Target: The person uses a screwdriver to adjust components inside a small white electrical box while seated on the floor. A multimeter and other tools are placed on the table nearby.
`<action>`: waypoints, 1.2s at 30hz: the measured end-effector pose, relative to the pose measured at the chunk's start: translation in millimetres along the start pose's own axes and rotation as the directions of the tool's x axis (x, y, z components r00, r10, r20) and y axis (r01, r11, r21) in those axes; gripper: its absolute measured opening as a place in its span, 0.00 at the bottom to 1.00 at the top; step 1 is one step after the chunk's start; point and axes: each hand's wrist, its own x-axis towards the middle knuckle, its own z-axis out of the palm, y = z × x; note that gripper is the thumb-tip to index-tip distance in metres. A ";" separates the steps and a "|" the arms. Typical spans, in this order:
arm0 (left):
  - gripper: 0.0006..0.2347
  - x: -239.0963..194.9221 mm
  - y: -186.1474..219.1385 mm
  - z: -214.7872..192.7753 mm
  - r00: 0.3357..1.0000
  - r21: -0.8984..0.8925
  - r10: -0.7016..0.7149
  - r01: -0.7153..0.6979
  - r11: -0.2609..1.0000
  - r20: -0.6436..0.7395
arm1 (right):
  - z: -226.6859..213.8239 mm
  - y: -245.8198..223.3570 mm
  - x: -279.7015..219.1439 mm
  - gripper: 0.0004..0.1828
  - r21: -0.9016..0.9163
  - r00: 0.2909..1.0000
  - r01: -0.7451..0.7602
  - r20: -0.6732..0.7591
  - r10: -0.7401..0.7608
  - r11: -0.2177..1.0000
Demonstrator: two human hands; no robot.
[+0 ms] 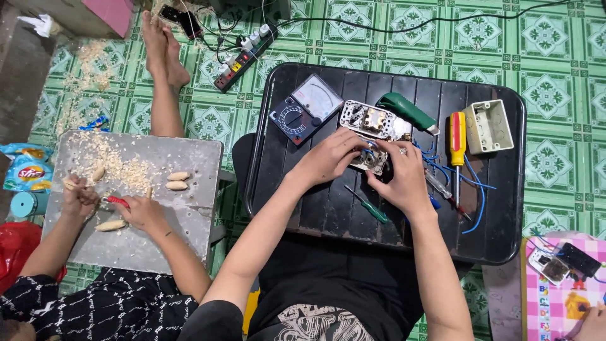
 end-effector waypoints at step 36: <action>0.07 -9.7 -14.5 42.2 0.833 -0.421 -0.503 0.380 0.823 -0.231 | -0.5 -29.0 23.2 0.04 -0.422 0.884 0.220 -0.294 -0.362 0.879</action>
